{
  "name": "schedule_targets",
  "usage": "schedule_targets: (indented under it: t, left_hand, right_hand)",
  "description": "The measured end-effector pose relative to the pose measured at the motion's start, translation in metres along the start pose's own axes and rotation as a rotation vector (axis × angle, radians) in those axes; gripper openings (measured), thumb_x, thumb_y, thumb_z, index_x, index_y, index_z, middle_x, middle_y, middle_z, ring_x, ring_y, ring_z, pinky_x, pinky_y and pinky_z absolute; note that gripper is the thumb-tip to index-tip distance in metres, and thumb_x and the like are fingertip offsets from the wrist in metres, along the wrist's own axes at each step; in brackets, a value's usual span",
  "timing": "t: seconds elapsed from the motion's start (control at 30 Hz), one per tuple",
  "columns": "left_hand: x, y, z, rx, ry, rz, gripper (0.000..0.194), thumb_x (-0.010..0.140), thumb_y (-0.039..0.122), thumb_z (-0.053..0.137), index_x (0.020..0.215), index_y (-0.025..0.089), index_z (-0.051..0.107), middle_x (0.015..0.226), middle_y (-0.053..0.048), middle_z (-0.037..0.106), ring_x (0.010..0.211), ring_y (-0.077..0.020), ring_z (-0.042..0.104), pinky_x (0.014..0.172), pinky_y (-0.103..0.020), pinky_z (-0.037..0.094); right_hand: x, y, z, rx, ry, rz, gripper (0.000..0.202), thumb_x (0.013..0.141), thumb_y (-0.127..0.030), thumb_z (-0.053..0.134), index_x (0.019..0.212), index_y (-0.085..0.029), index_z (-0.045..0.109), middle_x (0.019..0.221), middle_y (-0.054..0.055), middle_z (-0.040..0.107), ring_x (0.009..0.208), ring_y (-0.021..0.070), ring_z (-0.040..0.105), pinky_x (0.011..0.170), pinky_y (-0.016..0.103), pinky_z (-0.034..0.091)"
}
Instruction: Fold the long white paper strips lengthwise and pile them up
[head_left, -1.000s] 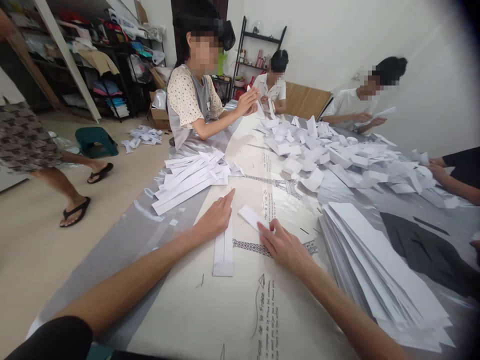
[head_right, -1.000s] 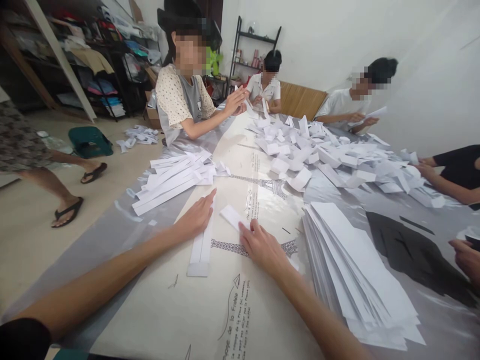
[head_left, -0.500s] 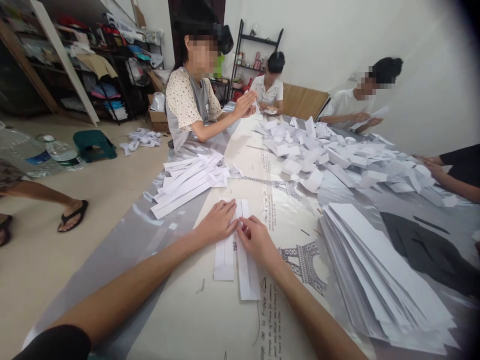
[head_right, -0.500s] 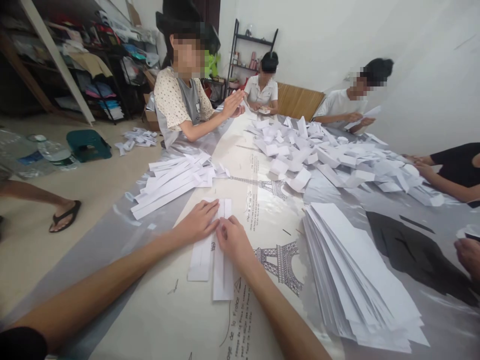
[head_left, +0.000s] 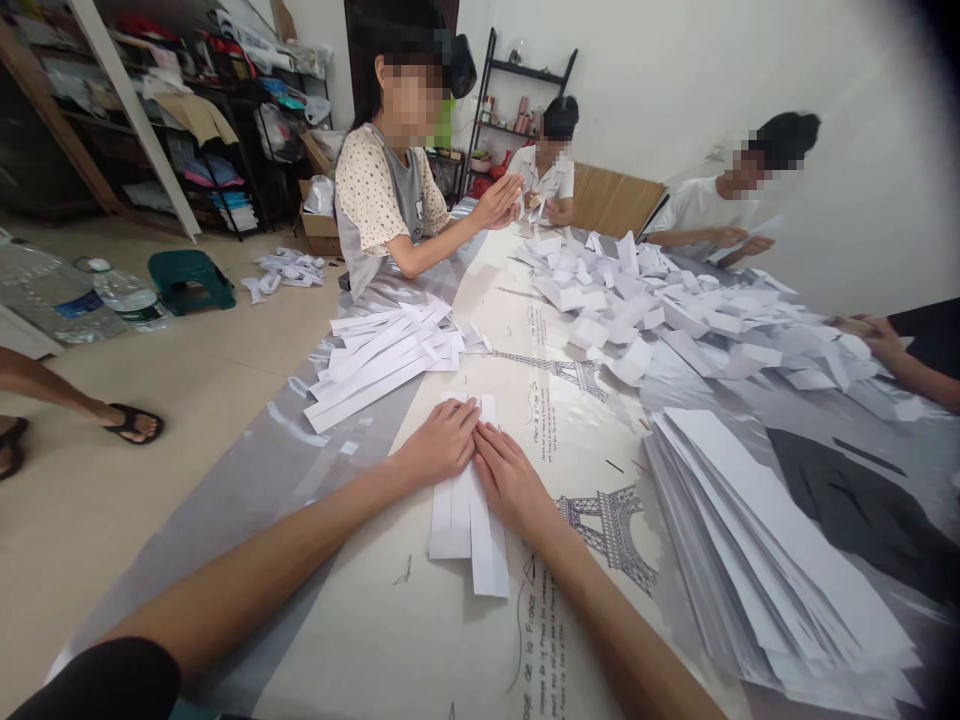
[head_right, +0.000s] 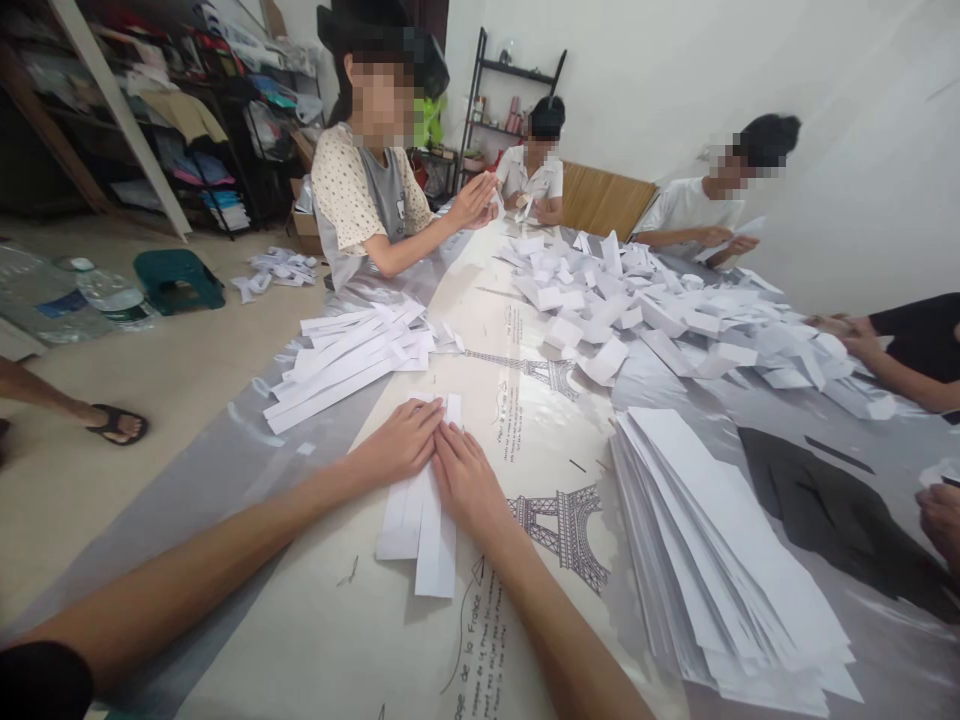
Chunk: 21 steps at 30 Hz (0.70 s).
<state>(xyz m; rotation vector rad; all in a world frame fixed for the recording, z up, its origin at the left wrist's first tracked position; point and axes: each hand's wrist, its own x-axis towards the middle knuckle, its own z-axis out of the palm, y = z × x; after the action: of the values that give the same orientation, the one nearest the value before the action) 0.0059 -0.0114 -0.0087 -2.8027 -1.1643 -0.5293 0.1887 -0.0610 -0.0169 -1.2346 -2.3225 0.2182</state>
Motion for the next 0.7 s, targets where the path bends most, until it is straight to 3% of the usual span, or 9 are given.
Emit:
schedule_targets:
  t: [0.23, 0.4, 0.57, 0.7]
  left_hand:
    - [-0.002, -0.001, 0.007, -0.006, 0.007, 0.020, 0.050, 0.102, 0.020, 0.032, 0.147, 0.000, 0.044, 0.150, -0.027, 0.049, 0.140, -0.0352, 0.045, 0.113, -0.051, 0.035]
    - [-0.002, -0.004, 0.007, -0.006, -0.005, 0.069, 0.051, 0.104, 0.018, 0.027, 0.148, -0.003, 0.040, 0.155, -0.028, 0.043, 0.150, -0.0340, 0.035, 0.119, -0.050, 0.030]
    - [0.001, -0.003, -0.001, -0.065, -0.029, 0.070, 0.055, 0.102, 0.015, 0.028, 0.156, 0.010, 0.032, 0.165, -0.017, 0.032, 0.151, -0.0275, 0.035, 0.118, -0.045, 0.033]
    - [0.002, -0.003, -0.002, -0.080, -0.023, 0.048, 0.053, 0.100, 0.015, 0.032, 0.152, 0.010, 0.040, 0.167, -0.016, 0.028, 0.147, -0.0296, 0.041, 0.116, -0.046, 0.035]
  right_hand:
    - [-0.002, 0.005, -0.002, 0.019, -0.014, -0.006, 0.050, 0.103, -0.024, 0.043, 0.153, -0.017, 0.047, 0.155, 0.016, 0.050, 0.147, 0.0288, 0.043, 0.121, 0.056, 0.037]
    - [0.002, 0.006, -0.006, 0.038, -0.023, 0.001, 0.045, 0.105, -0.020, 0.037, 0.147, -0.018, 0.053, 0.151, 0.013, 0.055, 0.145, 0.0265, 0.046, 0.120, 0.054, 0.037]
    - [0.005, 0.013, -0.012, 0.059, -0.035, -0.015, 0.046, 0.104, -0.013, 0.032, 0.142, -0.018, 0.057, 0.146, 0.011, 0.061, 0.142, 0.0225, 0.050, 0.120, 0.050, 0.038]
    - [0.003, 0.015, -0.009, 0.052, -0.028, -0.028, 0.051, 0.099, -0.007, 0.034, 0.144, -0.019, 0.056, 0.147, 0.012, 0.059, 0.143, 0.0233, 0.048, 0.120, 0.052, 0.038]
